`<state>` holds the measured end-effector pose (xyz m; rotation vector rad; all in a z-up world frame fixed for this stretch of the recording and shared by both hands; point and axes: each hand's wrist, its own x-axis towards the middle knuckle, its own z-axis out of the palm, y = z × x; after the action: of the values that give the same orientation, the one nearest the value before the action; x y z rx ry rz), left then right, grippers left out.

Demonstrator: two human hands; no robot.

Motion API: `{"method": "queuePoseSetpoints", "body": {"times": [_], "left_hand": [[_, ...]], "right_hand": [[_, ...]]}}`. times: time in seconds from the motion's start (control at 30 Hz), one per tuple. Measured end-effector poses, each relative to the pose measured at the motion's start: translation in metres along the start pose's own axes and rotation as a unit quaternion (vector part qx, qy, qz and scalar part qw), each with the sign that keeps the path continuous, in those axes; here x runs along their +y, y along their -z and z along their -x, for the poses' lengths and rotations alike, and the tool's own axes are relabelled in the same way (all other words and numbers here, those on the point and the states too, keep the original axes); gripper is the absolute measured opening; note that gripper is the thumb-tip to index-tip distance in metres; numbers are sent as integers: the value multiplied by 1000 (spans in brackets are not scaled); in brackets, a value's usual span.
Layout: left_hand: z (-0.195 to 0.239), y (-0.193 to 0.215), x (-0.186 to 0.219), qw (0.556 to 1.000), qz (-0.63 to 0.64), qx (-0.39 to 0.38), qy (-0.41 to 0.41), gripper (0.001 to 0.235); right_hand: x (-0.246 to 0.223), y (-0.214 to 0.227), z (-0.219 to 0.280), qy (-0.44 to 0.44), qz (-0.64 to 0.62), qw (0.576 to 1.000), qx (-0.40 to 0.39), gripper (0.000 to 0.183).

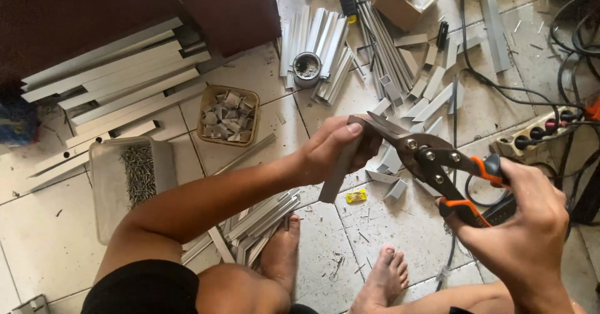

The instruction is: Cutting aluminum or metal strips to specific lengths using hand-held tin snips.

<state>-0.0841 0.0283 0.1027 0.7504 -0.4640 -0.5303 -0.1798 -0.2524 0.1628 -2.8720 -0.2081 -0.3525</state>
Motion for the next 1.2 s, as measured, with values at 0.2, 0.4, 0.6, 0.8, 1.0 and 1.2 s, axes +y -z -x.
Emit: {"method": "queuePoseSetpoints", "body": {"times": [0.2, 0.4, 0.6, 0.8, 1.0, 1.2], "left_hand": [[2, -9, 11, 989, -79, -28, -121, 31], [4, -15, 30, 957, -228, -65, -165, 34], [8, -16, 28, 966, -214, -59, -135, 34], [7, -17, 28, 961, -221, -54, -156, 34], [6, -13, 24, 948, -226, -92, -205, 38], [16, -1, 15, 968, -175, -74, -163, 32]], "right_hand": [[-4, 2, 2, 30, -27, 999, 26, 79], [1, 2, 7, 76, -22, 995, 62, 79], [-6, 6, 8, 49, -19, 997, 60, 56], [-9, 7, 9, 38, -20, 997, 63, 63], [-13, 15, 3, 43, -39, 997, 46, 57], [-7, 16, 4, 28, -45, 998, 30, 33]]}}
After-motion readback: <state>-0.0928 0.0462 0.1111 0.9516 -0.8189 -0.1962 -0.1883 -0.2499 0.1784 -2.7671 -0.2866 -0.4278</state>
